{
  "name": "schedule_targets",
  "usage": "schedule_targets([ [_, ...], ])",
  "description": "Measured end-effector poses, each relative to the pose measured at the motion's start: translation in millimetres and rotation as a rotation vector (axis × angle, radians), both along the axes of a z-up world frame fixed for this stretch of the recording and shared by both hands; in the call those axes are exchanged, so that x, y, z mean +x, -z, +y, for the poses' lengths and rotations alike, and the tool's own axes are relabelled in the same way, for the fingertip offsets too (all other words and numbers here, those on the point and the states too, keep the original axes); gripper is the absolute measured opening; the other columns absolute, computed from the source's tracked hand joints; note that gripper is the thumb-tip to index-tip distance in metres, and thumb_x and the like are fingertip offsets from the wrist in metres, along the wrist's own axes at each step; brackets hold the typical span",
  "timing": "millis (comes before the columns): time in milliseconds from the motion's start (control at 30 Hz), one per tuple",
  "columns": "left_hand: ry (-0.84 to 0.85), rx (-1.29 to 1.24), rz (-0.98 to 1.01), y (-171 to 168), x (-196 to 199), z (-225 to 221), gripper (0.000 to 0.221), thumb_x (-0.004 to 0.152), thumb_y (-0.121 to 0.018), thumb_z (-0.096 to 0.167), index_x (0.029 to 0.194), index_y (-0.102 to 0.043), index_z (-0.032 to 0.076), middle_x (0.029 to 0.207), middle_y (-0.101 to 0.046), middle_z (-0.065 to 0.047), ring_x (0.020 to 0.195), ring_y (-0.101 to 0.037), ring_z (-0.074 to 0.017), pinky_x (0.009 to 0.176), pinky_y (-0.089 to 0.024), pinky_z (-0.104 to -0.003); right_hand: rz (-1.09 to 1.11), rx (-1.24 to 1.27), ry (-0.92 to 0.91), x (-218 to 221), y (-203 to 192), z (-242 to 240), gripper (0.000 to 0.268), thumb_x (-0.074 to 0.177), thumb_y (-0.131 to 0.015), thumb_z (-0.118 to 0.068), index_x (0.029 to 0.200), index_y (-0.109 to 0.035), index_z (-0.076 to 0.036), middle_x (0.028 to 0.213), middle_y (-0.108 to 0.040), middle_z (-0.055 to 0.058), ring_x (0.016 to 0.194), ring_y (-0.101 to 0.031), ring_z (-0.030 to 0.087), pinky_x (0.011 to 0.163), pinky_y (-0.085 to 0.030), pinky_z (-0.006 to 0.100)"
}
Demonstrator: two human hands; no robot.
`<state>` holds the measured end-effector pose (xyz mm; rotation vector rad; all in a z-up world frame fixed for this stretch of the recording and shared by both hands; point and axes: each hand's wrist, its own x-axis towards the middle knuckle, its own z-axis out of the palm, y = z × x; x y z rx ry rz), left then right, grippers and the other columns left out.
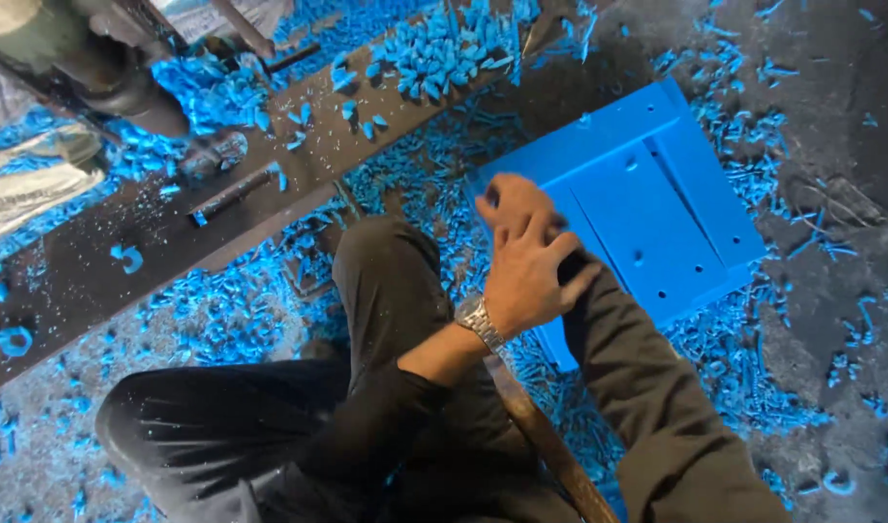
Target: Using a drill press to create holes in blue industrial components.
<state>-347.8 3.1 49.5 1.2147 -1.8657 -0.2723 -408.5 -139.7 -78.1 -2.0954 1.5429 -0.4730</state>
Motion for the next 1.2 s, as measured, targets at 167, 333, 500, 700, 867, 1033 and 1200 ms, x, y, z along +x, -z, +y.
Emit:
schedule_targets([
  [167,-0.069,0.479,0.217,47,-9,13,0.028,0.089,-0.077,0.032,0.099,-0.069,0.007,0.105,-0.062,-0.016,0.103,-0.061,-0.0379,0.087,-0.049,-0.048,0.487,-0.257,-0.213,-4,27,26,0.039,0.077,-0.077,-0.024,0.110,-0.062,-0.009,0.113,-0.060,0.016,0.100,-0.064,0.038,0.073,-0.054,0.054],
  [333,-0.154,0.310,0.362,40,0,33,0.030,0.091,-0.076,0.032,0.100,-0.067,0.005,0.100,-0.061,-0.016,0.093,-0.063,-0.0358,0.081,-0.051,-0.045,0.202,-0.410,-0.227,0,19,21,0.030,0.083,-0.077,-0.022,0.106,-0.063,-0.010,0.108,-0.062,0.012,0.098,-0.065,0.033,0.075,-0.053,0.049],
  [500,-0.331,0.175,0.604,82,-7,56,0.035,0.098,-0.072,0.033,0.111,-0.064,0.002,0.102,-0.060,-0.011,0.090,-0.062,-0.0259,0.079,-0.054,-0.041,-0.809,0.140,0.163,12,-22,8,0.016,0.086,-0.074,-0.026,0.096,-0.066,-0.015,0.092,-0.065,0.004,0.083,-0.064,0.022,0.071,-0.052,0.039],
  [700,-0.008,1.045,1.322,101,-12,74,0.034,0.098,-0.067,0.043,0.106,-0.068,0.010,0.091,-0.063,0.007,0.080,-0.055,-0.0042,0.062,-0.044,-0.024,-1.673,0.570,0.487,-12,-60,7,0.016,0.089,-0.073,-0.028,0.084,-0.065,-0.014,0.078,-0.061,0.001,0.069,-0.058,0.017,0.064,-0.048,0.036],
  [867,-0.094,1.217,1.419,88,-20,77,0.028,0.099,-0.066,0.041,0.100,-0.064,0.013,0.091,-0.065,0.009,0.082,-0.058,-0.0034,0.066,-0.047,-0.024,-1.630,0.191,0.308,1,-110,35,0.011,0.096,-0.067,-0.017,0.087,-0.062,-0.012,0.079,-0.060,0.002,0.069,-0.055,0.015,0.063,-0.046,0.033],
  [1033,0.091,1.359,1.329,130,-10,84,0.015,0.096,-0.060,0.029,0.102,-0.069,0.019,0.084,-0.060,0.005,0.073,-0.053,-0.0072,0.063,-0.045,-0.025,-1.031,-0.180,-0.352,35,-176,132,0.010,0.094,-0.066,-0.001,0.094,-0.060,-0.010,0.086,-0.062,0.001,0.078,-0.060,0.013,0.072,-0.050,0.028],
  [1200,0.391,1.381,1.074,111,0,99,0.020,0.096,-0.064,0.027,0.108,-0.070,0.014,0.092,-0.065,0.002,0.081,-0.057,-0.0086,0.070,-0.049,-0.027,-0.536,-0.429,-1.078,40,-205,205,0.020,0.079,-0.078,-0.024,0.094,-0.067,-0.017,0.085,-0.061,0.002,0.081,-0.062,0.024,0.070,-0.046,0.039],
])
